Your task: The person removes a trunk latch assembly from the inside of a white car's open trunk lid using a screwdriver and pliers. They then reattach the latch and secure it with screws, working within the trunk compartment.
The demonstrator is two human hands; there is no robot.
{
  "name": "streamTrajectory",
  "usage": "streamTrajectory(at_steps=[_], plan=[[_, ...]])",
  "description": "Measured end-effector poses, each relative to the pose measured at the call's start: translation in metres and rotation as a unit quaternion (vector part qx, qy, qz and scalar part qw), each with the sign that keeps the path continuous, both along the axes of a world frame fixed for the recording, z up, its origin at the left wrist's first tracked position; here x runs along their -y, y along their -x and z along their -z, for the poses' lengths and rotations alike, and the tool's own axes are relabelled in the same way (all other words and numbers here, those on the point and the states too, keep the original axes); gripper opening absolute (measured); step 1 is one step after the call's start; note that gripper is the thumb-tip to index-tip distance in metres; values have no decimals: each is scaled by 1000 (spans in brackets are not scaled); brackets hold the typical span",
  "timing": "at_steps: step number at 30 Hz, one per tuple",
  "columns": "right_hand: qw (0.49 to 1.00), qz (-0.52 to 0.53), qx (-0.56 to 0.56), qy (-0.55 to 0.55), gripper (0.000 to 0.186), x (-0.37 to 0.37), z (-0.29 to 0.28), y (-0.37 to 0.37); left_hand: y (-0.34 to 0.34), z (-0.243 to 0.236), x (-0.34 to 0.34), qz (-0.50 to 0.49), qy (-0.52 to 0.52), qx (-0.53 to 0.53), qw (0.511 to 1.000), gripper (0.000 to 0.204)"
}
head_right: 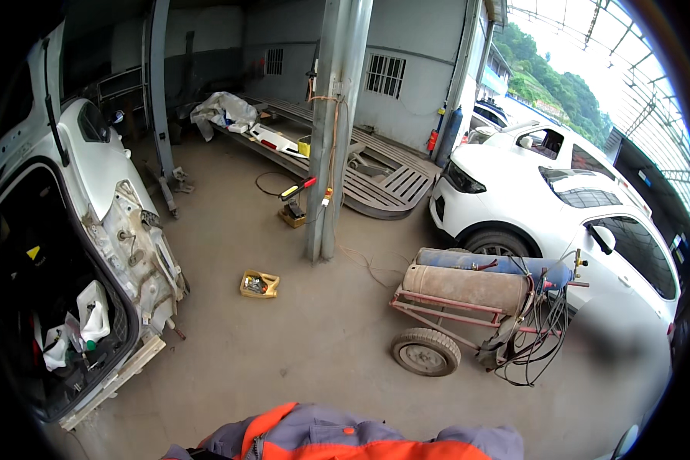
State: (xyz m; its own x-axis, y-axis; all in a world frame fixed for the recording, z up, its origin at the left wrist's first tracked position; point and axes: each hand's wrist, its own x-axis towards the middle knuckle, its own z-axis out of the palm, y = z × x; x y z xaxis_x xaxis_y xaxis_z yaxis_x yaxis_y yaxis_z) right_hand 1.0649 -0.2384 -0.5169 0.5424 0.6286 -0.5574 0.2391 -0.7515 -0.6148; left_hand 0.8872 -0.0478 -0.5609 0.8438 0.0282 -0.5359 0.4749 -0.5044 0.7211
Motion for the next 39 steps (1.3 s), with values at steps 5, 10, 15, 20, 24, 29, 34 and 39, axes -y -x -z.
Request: streamTrajectory(at_steps=[5,10,15,20,24,29,34,39], plan=[[1000,-3,12,-21,37,-11,-8,-5,26,0,-27,-35,-22,-17,999,44],[999,-6,21,-36,36,-21,-18,-9,10,2,-15,-58,-5,-9,998,44],[998,-10,29,-63,36,-34,-24,-5,1,-8,-17,-67,5,13,998,45],[993,-35,42,-108,36,-69,-42,-8,-18,-33,-36,-98,12,52,994,45],[985,-56,53,-155,35,-107,-58,-6,-20,-54,-60,-112,28,88,989,45],[976,-109,53,-181,35,-138,-69,11,31,-72,-84,-152,67,100,981,45],[970,-154,42,-185,35,-153,-62,37,72,-72,-91,-155,107,103,977,45],[966,-193,43,-166,35,-170,-61,57,83,-72,-89,-136,164,119,970,46]])
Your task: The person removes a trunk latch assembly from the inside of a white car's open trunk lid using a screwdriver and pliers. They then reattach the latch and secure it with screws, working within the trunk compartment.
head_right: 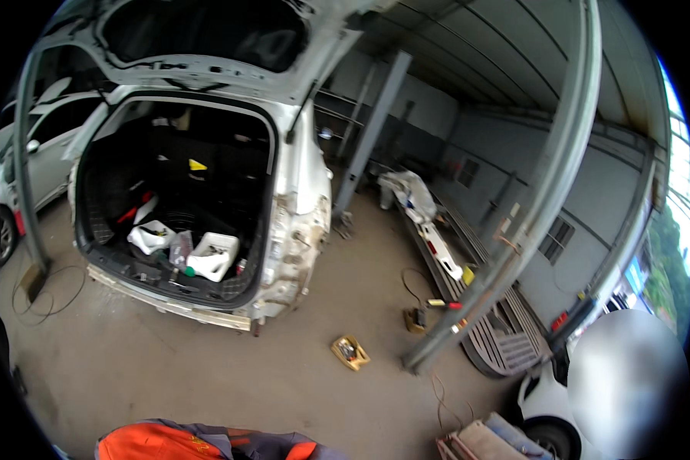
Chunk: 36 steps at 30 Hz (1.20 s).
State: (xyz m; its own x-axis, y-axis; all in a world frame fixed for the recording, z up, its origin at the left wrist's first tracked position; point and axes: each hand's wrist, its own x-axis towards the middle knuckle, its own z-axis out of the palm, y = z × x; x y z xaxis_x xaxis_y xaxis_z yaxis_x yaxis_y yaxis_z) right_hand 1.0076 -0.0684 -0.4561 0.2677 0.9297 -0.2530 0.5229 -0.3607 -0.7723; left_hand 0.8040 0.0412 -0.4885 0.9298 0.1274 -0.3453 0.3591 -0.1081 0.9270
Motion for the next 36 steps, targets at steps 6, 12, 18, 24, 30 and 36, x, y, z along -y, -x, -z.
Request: streamTrajectory(at_steps=[6,12,18,24,30,36], plan=[[996,-88,-2,7,34,-23,2,-3,21,-7,7,-32,60,3,998,46],[987,-161,-14,6,34,-16,19,-30,30,-4,48,-64,127,5,990,46],[970,-236,-42,33,34,-2,50,-53,29,49,109,-146,181,41,972,47],[945,-313,-60,71,33,26,73,-84,11,-125,183,-371,241,-112,890,38],[899,-417,-73,107,33,44,95,-78,20,-36,208,-242,302,4,922,35],[858,-490,-82,130,33,50,101,-46,53,15,261,-361,288,-10,887,43]])
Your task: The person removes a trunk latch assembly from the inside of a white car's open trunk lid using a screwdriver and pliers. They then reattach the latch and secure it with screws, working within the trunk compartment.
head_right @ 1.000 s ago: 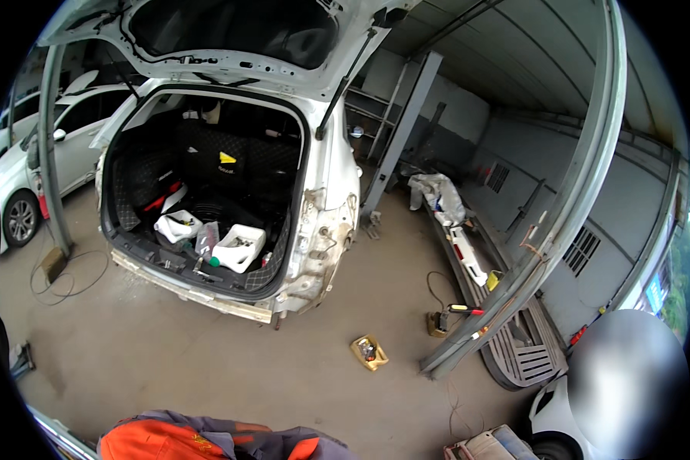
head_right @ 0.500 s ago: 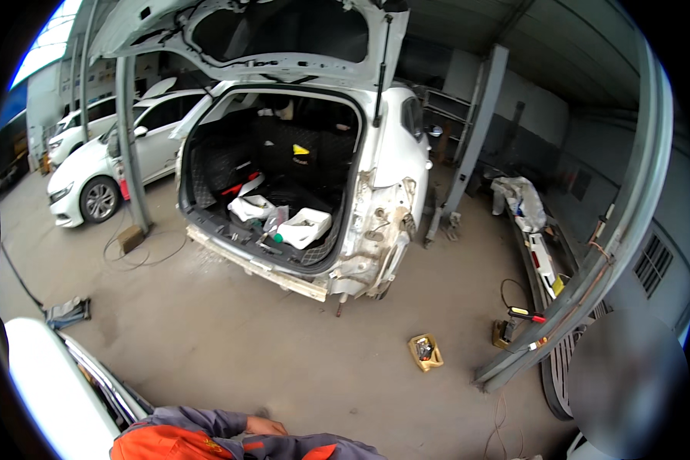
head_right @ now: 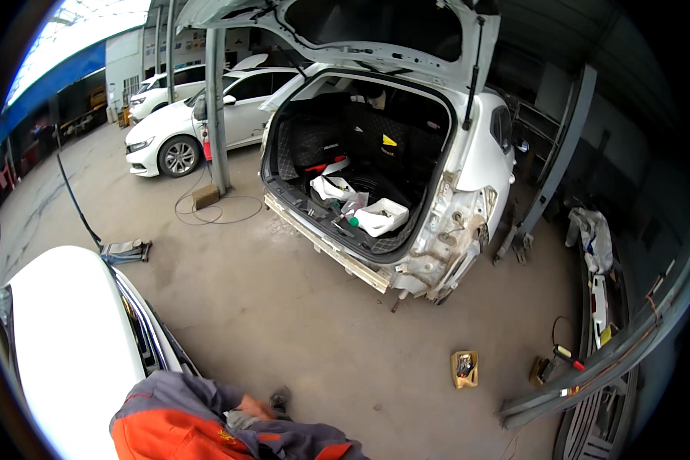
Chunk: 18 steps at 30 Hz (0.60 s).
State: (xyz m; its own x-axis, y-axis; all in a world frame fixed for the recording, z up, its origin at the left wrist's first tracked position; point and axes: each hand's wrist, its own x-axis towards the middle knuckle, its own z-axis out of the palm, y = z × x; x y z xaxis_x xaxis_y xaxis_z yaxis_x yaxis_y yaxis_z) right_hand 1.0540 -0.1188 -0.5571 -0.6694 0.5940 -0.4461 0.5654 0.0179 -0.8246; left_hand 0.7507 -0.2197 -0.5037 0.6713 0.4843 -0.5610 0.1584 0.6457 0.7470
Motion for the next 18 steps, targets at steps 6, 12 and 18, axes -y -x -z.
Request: streamTrajectory(at_steps=[6,12,18], plan=[[1000,-20,-1,-6,32,-10,2,28,-12,76,63,-77,-214,-266,937,44],[996,43,73,-12,32,-40,6,-3,-1,92,-8,-73,-315,-259,910,44],[994,49,101,-7,32,-71,19,64,93,57,-40,-125,-277,-438,846,44]])
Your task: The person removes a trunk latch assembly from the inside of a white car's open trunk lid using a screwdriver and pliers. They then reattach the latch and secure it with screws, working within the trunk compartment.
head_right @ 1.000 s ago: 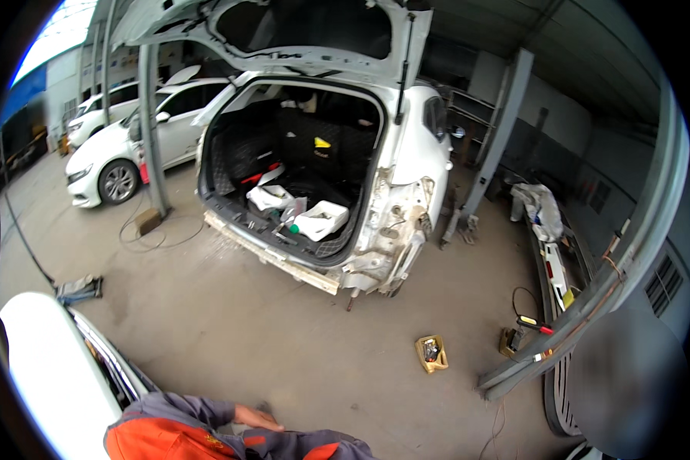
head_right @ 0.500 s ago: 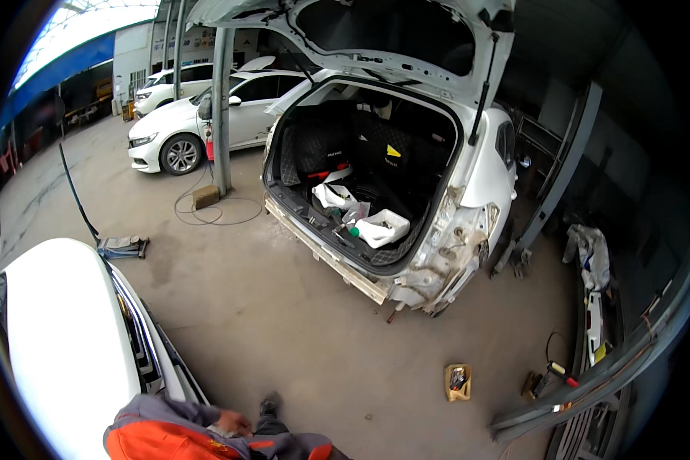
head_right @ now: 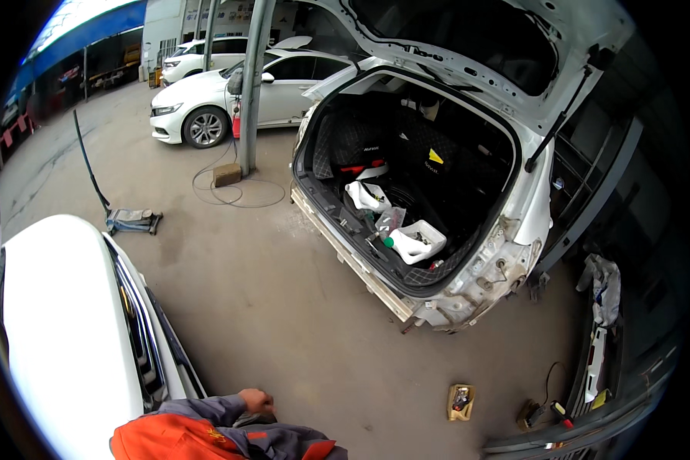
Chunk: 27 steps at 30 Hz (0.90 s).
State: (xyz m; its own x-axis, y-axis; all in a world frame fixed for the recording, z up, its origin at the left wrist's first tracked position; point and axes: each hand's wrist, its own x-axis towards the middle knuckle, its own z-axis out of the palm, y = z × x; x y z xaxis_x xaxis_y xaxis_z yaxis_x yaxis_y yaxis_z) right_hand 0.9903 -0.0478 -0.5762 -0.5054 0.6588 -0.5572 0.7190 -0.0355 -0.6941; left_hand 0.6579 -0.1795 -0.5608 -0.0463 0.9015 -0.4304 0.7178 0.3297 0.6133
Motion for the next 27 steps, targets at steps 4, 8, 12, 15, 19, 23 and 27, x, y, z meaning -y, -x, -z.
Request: streamTrajectory(at_steps=[4,8,12,15,19,23,27], plan=[[1000,-3,14,-1,32,-17,8,77,70,-33,-45,-94,-35,-43,994,39],[998,-25,47,-16,32,-37,15,146,142,-42,-72,-145,-183,-56,971,32],[988,-91,70,-108,31,-81,22,217,212,-77,-84,-272,-209,-23,939,29],[978,-120,-64,-161,19,-124,-50,333,244,-105,-101,-365,-268,-14,892,30],[934,-255,-230,99,33,-132,-70,472,254,-126,-133,-364,-287,57,884,37],[913,-200,-355,-23,46,-148,-51,562,293,-127,-146,-317,-313,90,891,69],[886,-348,-262,-157,37,-189,3,665,376,-103,-176,-255,-335,-44,906,80]])
